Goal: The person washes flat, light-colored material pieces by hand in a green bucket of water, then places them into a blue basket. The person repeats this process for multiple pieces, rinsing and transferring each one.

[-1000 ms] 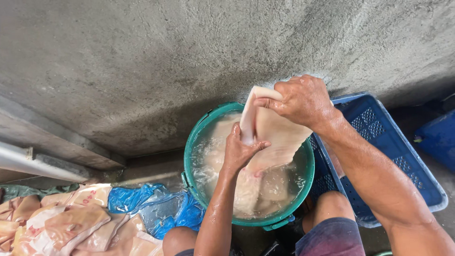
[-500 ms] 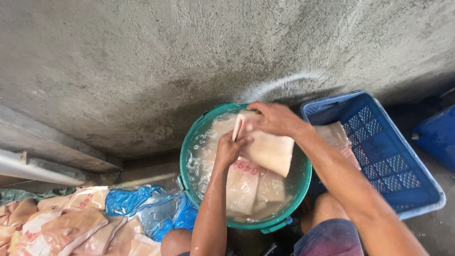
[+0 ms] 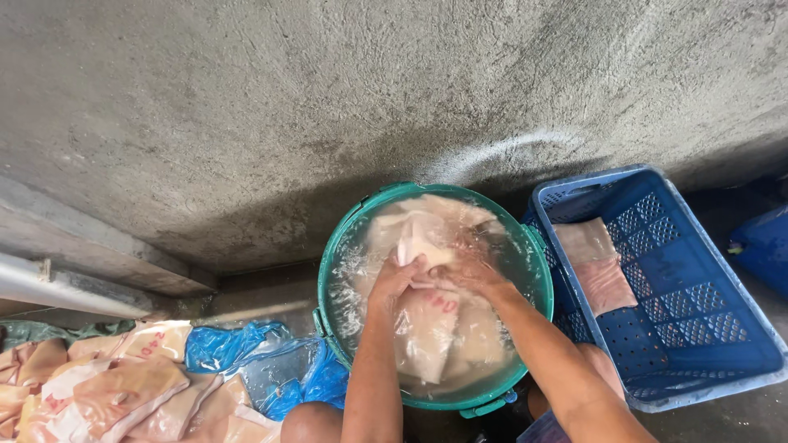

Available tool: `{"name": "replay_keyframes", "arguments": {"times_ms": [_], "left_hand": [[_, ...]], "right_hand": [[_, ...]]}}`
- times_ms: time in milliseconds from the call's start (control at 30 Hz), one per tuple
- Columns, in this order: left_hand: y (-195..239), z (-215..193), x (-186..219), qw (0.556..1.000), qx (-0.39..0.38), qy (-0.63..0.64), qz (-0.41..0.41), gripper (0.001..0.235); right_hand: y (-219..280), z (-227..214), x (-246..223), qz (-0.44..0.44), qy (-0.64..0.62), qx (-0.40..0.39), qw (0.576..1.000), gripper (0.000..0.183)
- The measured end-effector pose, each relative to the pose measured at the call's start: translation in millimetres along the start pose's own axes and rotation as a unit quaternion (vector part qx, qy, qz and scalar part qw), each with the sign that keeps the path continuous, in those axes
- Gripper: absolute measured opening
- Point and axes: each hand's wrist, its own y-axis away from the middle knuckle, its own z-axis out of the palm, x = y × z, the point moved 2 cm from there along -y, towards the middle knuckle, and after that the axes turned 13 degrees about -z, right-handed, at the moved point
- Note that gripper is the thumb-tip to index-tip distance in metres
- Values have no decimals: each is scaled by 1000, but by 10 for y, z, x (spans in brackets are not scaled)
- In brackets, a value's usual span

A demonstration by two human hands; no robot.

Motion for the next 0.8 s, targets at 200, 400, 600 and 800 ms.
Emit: {"name": "replay_keyframes", "arguments": {"times_ms": [200, 400, 600, 800], "left_hand": [[10, 110, 24, 984, -6, -169, -46, 39], [280, 64, 404, 994, 35, -107, 18, 48], [542, -24, 704, 984, 16, -148, 96, 39], [525, 98, 741, 984, -145, -70, 74, 72]], "right_hand": [[-145, -465, 16, 8, 17, -4, 1000, 58], [113, -1469, -526, -147, -98, 128, 976, 48], [423, -2194, -995, -153, -148, 213, 954, 47], [97, -1737, -954, -191, -187, 205, 941, 44]]}}
